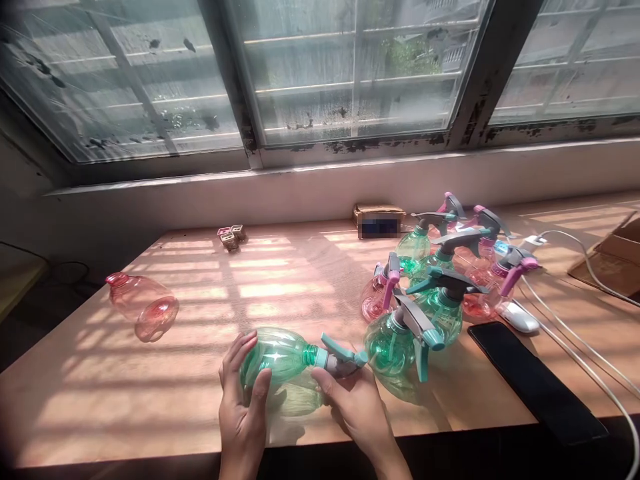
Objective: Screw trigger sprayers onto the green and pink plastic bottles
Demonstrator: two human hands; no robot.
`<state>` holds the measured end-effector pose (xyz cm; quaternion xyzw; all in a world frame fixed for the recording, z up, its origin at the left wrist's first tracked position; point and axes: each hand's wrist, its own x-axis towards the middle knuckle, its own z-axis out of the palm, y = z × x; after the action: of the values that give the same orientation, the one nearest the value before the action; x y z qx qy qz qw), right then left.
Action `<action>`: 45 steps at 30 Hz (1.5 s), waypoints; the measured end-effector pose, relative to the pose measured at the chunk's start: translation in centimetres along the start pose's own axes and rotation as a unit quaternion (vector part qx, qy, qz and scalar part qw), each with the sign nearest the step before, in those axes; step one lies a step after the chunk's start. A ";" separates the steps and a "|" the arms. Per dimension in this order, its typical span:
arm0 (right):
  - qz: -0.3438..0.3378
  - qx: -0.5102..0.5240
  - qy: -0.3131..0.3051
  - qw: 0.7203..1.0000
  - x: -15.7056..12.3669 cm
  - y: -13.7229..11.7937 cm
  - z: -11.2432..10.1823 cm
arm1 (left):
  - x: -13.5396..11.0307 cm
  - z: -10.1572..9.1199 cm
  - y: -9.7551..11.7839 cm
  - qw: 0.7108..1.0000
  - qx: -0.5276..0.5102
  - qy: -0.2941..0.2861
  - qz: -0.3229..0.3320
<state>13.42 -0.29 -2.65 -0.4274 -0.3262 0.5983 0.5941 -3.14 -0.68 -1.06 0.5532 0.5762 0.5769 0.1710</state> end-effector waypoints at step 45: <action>-0.005 -0.144 0.023 0.989 -0.7 -1.0 -0.1 | 0.7 0.3 0.1 0.946 -0.226 -0.018 -0.233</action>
<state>13.91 -0.89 -1.70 -0.5206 -0.3971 0.5322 0.5367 -3.08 0.06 -0.75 0.3609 0.5399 0.6262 0.4316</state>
